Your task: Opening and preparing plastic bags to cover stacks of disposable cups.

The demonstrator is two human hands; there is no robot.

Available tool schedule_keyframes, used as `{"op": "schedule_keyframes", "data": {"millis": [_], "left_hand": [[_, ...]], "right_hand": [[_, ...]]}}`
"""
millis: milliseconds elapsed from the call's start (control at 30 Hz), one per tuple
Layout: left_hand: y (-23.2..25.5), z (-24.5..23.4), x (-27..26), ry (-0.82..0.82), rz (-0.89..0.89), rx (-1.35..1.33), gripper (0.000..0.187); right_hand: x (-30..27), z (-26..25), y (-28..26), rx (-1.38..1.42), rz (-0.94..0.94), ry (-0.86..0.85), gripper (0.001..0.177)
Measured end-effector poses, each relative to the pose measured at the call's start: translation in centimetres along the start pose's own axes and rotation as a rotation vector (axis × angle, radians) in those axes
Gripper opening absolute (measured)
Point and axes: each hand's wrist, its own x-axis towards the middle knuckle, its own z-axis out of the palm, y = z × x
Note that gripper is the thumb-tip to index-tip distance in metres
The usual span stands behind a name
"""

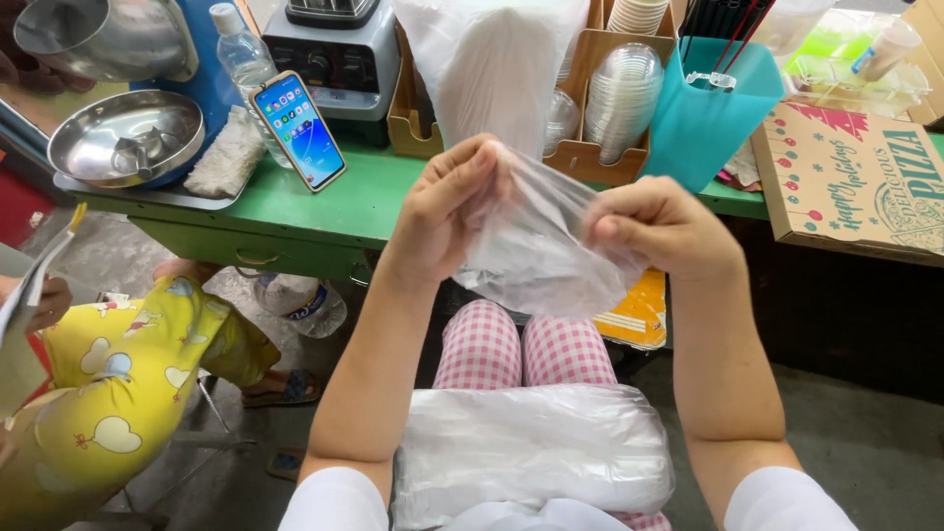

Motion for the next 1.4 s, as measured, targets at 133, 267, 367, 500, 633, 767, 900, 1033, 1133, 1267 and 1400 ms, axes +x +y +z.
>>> {"op": "schedule_keyframes", "data": {"millis": [133, 267, 367, 500, 633, 767, 900, 1033, 1133, 1267, 1400], "left_hand": [[0.2, 0.1, 0.6, -0.007, -0.119, 0.065, 0.030], [-1.1, 0.2, 0.3, -0.113, -0.188, 0.140, 0.033], [-0.4, -0.3, -0.4, -0.185, -0.121, 0.223, 0.031], [4.8, 0.9, -2.0, -0.362, -0.027, 0.336, 0.029], [10.4, 4.9, -1.8, -1.020, -0.031, 0.573, 0.030], [8.2, 1.0, 1.2, -0.508, 0.115, 0.290, 0.018], [6.2, -2.6, 9.5, 0.224, 0.093, 0.601, 0.020], [1.9, -9.9, 14.5, 0.435, 0.276, 1.110, 0.025], [1.2, -9.6, 14.2, 0.525, 0.146, 1.141, 0.026], [2.2, -7.6, 13.6, 0.533, -0.010, 0.966, 0.042], [2.2, -8.5, 14.2, 0.386, -0.031, 0.869, 0.052]], "right_hand": [[1.2, -1.5, -1.8, -0.038, -0.266, 0.051, 0.038], [2.4, -2.0, -1.9, 0.364, -0.356, 0.024, 0.037], [-0.2, -5.5, 3.0, 0.450, -0.314, 0.094, 0.026], [-0.7, -2.5, -2.7, 0.023, -0.236, -0.088, 0.027], [0.4, 1.9, -10.5, -0.477, -0.066, -0.644, 0.041], [2.1, -1.8, -5.7, -0.099, -0.442, -0.279, 0.036], [10.5, -4.4, -2.0, -0.002, 0.141, 0.487, 0.018], [14.9, -9.1, 5.6, -0.307, 0.188, 0.767, 0.012], [15.9, -8.7, 7.3, -0.432, 0.056, 0.779, 0.012], [17.0, -8.5, 7.4, -0.304, 0.059, 0.795, 0.015], [17.3, -9.4, 7.9, -0.248, 0.105, 0.801, 0.014]]}}
